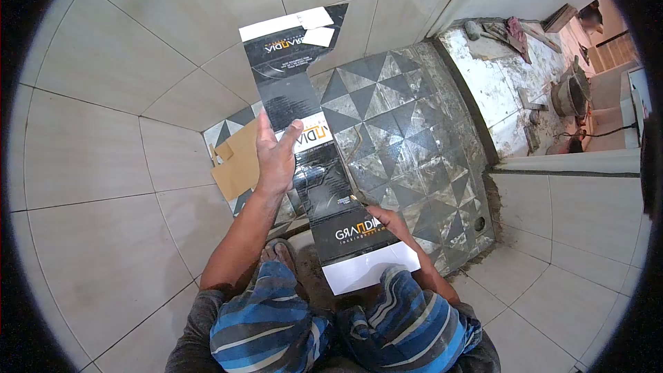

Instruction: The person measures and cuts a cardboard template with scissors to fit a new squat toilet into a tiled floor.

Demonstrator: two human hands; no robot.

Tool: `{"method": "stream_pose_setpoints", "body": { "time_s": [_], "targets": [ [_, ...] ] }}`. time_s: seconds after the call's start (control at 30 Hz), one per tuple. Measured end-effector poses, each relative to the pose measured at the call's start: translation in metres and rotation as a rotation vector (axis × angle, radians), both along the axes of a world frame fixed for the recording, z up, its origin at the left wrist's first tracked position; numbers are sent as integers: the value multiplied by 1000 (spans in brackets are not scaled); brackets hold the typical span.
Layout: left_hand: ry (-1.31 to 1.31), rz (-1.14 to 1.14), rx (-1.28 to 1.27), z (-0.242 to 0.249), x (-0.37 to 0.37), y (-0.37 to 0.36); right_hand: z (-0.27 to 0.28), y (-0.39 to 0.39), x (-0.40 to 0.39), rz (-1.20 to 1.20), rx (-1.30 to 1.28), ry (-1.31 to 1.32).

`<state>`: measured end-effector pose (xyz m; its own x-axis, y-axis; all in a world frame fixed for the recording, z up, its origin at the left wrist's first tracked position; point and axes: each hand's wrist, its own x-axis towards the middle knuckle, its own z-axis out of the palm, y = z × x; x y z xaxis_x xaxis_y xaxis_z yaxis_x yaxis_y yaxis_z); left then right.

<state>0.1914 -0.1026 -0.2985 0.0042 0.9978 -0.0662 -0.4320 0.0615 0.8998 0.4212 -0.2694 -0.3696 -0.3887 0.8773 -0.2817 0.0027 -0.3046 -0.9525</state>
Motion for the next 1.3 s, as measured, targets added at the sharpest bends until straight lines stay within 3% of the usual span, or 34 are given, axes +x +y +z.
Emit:
{"method": "stream_pose_setpoints", "body": {
  "time_s": [0.27,0.33,0.83,1.3],
  "targets": [
    [75,63,-36,-12,-6,1,-6,-4,-6,-50,114,-59],
    [61,55,-31,-12,-6,1,1,-2,-6,-17,-11,-34],
    [16,53,-62,-10,-6,0,13,-2,-10,-65,-119,37],
    [23,44,-24,-14,-8,0,9,-6,-15,-80,-25,17]
  ]
}}
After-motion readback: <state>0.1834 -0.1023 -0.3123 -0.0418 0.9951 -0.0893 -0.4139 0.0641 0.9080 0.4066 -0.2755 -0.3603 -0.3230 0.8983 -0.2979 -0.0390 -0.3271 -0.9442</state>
